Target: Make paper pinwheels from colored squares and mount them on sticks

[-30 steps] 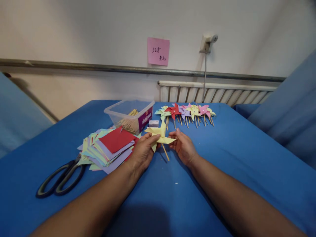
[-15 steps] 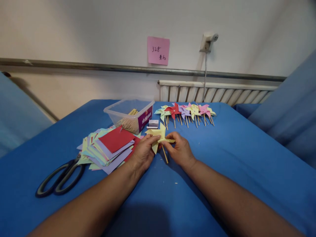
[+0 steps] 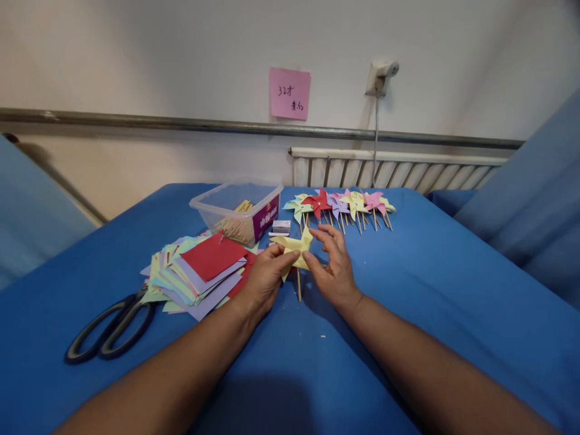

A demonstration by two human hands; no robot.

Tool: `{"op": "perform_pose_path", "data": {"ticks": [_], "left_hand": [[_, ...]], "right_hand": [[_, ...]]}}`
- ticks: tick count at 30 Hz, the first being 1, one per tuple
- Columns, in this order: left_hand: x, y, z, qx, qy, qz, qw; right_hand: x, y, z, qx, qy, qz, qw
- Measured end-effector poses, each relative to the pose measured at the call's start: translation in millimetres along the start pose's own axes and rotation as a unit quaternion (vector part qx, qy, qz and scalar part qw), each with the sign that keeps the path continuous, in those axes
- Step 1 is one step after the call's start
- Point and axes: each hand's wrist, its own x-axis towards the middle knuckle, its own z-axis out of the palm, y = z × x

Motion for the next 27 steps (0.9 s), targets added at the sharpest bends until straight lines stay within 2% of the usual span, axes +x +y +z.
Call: {"op": "perform_pose_path", "data": {"ticks": [7, 15, 17, 20, 23, 25, 27], "left_hand": [[0, 0, 0.8, 0.064, 0.001, 0.025, 0.998], [-2, -1, 0.0, 0.067, 0.008, 0.026, 0.997], [-1, -2, -0.6, 0.049, 0.011, 0.014, 0.999], [1, -1, -1.7, 0.006, 0.020, -0.002, 1.000], [4, 1, -2.9, -0.025, 0.048, -0.009, 0.998], [4, 2, -3.4, -0.033, 0.063, -0.008, 0.997], [5, 2, -3.6, -0.036, 0.069, -0.004, 0.997]], "right_hand": [[-1, 2, 1, -0.020, -0.027, -0.042, 0.999], [0, -1, -2, -0.024, -0.037, -0.025, 0.999], [-1, -1, -1, 0.009, -0.008, 0.008, 1.000], [-4, 3, 5, 0.099, 0.028, 0.120, 0.987], [-8, 9, 16, 0.206, -0.021, 0.243, 0.948], [-10, 12, 23, 0.250, -0.065, 0.276, 0.926], [-11, 14, 26, 0.269, -0.087, 0.282, 0.917]]}}
